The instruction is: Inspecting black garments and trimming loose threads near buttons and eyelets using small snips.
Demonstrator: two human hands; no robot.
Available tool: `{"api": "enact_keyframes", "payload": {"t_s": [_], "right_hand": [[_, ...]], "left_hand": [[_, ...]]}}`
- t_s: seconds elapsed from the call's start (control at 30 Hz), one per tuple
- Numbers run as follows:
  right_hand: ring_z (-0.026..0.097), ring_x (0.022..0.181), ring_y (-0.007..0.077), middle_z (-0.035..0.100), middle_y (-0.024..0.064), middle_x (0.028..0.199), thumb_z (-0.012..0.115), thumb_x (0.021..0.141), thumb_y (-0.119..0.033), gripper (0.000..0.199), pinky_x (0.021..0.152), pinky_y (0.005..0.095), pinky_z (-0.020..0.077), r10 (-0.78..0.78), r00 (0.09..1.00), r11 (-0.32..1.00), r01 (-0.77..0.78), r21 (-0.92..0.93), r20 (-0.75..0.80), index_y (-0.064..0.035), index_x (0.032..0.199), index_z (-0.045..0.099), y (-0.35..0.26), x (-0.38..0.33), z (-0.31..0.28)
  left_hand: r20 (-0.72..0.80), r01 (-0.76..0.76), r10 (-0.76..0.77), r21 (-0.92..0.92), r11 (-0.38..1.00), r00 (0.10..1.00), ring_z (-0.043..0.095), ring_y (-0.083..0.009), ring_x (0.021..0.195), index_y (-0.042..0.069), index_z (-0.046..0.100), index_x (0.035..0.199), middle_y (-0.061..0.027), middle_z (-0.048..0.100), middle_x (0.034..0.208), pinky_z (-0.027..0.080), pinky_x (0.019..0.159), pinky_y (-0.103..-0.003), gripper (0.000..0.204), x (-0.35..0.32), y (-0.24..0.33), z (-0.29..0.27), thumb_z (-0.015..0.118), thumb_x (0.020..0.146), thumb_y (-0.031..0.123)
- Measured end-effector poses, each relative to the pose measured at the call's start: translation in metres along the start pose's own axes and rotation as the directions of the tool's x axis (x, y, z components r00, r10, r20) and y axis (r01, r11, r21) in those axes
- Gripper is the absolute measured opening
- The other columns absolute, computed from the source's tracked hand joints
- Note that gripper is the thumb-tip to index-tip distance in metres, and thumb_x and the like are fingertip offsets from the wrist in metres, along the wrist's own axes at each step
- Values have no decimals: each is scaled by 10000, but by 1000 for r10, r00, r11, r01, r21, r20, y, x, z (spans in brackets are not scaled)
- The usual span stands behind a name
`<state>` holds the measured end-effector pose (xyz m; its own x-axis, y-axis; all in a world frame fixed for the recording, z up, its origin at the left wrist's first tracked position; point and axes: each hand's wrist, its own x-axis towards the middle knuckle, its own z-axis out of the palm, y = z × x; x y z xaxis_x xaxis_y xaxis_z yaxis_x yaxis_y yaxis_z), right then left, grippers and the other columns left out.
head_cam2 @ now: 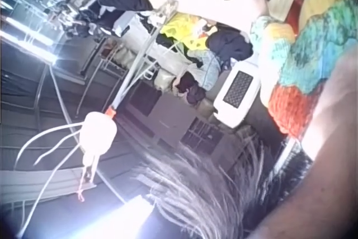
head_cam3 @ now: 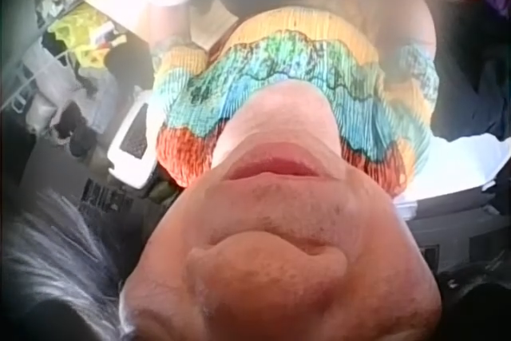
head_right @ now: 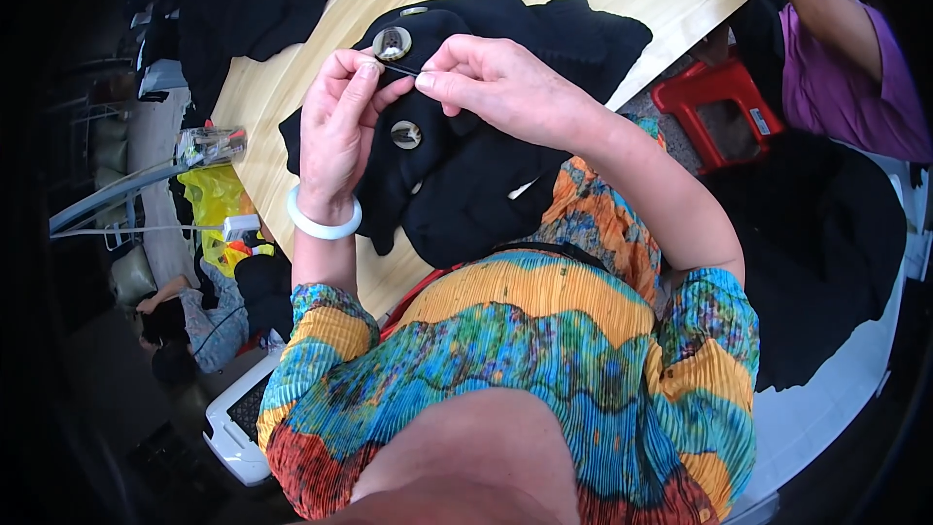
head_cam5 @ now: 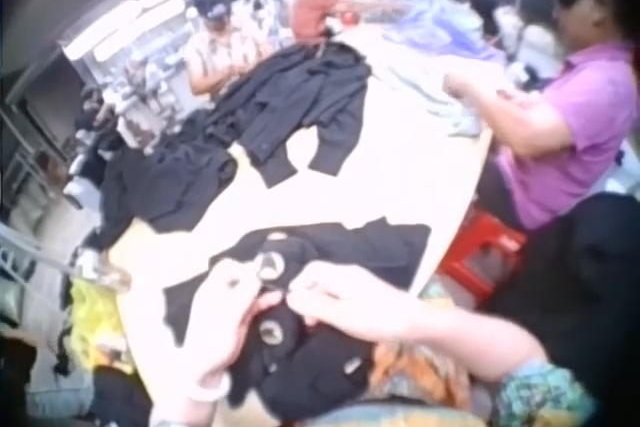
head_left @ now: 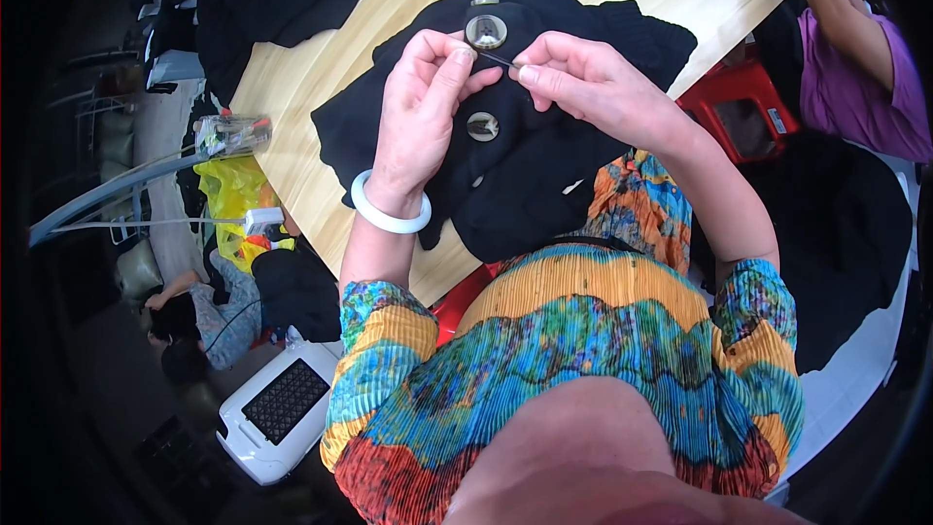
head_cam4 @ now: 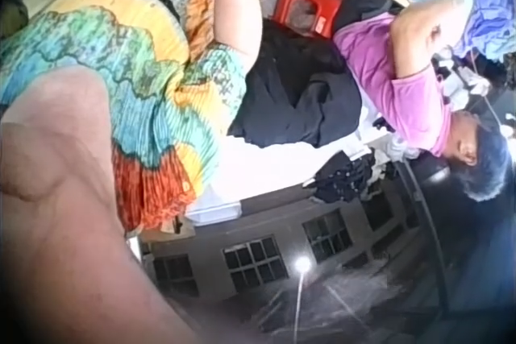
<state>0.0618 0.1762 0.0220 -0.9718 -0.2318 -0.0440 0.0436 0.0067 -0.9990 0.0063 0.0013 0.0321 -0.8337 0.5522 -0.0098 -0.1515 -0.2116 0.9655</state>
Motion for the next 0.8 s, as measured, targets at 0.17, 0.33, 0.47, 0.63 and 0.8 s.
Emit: {"api": "enact_keyframes", "payload": {"t_s": [0.17, 0.33, 0.47, 0.63, 0.8], "right_hand": [[361, 524, -10, 488, -44, 669, 483, 884, -241, 198, 442, 140, 266, 43, 999, 999, -43, -1, 21, -54, 929, 530, -7, 1, -3], [387, 542, 7, 499, -37, 646, 510, 862, -276, 228, 477, 157, 298, 31, 999, 999, -31, 9, 12, -52, 867, 552, -3, 4, -3], [358, 496, -13, 488, -48, 630, 486, 880, -232, 179, 423, 135, 258, 5, 1000, 999, -5, -31, 24, -62, 880, 544, -2, 6, -2], [359, 473, -11, 495, -46, 627, 480, 880, -242, 189, 405, 134, 260, 91, 995, 996, -90, -19, 38, -65, 885, 546, -6, 1, -6], [361, 464, -9, 498, -43, 627, 474, 881, -256, 203, 401, 133, 264, 81, 995, 997, -81, -1, 55, -66, 884, 546, -7, 2, -5]], "left_hand": [[43, -49, 47, 61, 997, 998, 534, -104, 882, 3, 478, 872, -78, 526, 1034, 456, 807, -244, 85, -2, -5, 0, 480, 879, 87], [103, -82, 68, 142, 987, 992, 520, -84, 847, 4, 493, 860, -63, 528, 1006, 423, 778, -212, 80, -3, -9, -4, 500, 870, 83], [83, -48, 32, 195, 980, 996, 499, -74, 839, 8, 502, 848, -59, 523, 1037, 409, 780, -208, 64, -4, -9, -5, 506, 864, 70], [31, -94, 91, 140, 986, 995, 498, -97, 898, 9, 511, 829, -86, 493, 1136, 400, 828, -239, 48, -2, -9, -6, 516, 851, 52], [67, -122, 115, 129, 984, 991, 499, -97, 898, 11, 511, 821, -83, 499, 1116, 403, 817, -233, 44, -2, -12, -5, 519, 847, 45]]}}
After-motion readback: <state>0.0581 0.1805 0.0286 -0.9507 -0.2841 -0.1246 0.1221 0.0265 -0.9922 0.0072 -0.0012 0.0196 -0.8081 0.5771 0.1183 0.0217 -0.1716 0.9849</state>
